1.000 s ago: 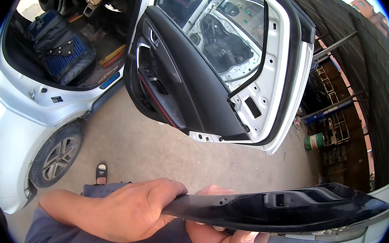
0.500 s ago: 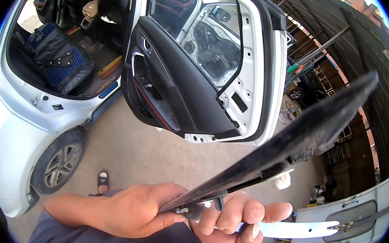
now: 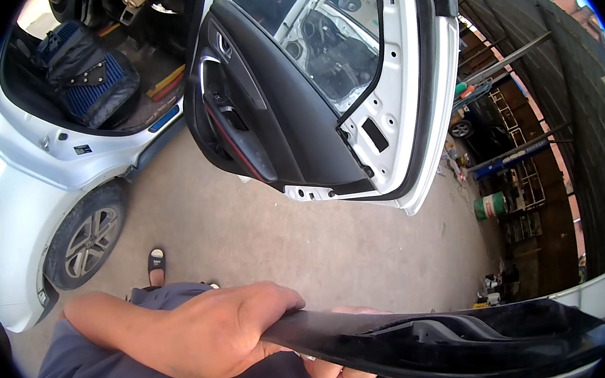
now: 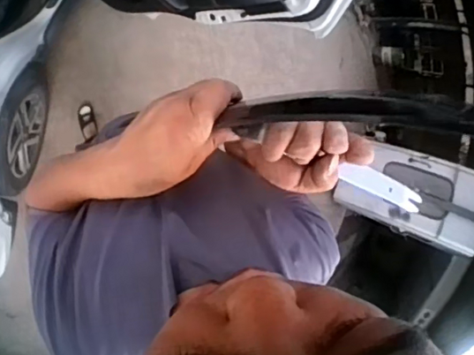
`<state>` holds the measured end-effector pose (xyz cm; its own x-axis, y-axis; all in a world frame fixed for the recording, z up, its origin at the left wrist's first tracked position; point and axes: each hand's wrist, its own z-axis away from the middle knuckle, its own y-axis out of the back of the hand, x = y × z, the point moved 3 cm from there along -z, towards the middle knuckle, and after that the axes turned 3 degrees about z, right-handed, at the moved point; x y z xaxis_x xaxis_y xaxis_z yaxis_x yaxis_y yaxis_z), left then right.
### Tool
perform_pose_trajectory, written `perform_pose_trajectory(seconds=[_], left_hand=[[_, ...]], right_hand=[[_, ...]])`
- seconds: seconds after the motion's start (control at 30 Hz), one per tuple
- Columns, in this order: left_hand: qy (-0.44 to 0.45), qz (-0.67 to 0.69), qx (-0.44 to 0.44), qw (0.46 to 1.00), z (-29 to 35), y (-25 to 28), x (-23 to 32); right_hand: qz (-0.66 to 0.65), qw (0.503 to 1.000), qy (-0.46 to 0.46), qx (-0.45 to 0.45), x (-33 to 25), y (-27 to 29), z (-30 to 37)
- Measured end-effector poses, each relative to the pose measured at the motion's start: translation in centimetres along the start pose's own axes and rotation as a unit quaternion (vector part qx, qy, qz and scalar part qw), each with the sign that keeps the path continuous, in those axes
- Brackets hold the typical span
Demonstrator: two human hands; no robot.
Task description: The person removes a car door panel, detaches the interior door handle trim, and reattaches it using a screwdriver. They then reposition the door panel and handle trim, working on the door's interior components.
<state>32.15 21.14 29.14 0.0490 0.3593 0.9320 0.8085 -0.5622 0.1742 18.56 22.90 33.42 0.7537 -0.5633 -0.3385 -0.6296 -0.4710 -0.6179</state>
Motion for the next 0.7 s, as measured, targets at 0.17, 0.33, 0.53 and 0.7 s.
perform_pose_trajectory(seconds=[0.17,0.33,0.53,0.7], left_hand=[[-0.001,0.009,0.018,1.000,0.2,0.6,-0.6],[-0.026,0.021,0.018,0.999,0.0,1.0,-0.7],[-0.015,0.011,0.025,1.000,0.2,2.1,-1.2],[-0.005,0.007,0.023,1.000,0.1,2.7,-1.5]], right_hand=[[-0.060,0.993,-0.051,-0.087,1.4,0.7,-0.4],[-0.095,0.994,0.045,-0.042,2.8,0.1,-1.3],[-0.076,0.991,-0.038,-0.099,3.6,0.3,-2.0],[-0.079,0.990,-0.043,-0.107,4.9,0.0,-2.6]])
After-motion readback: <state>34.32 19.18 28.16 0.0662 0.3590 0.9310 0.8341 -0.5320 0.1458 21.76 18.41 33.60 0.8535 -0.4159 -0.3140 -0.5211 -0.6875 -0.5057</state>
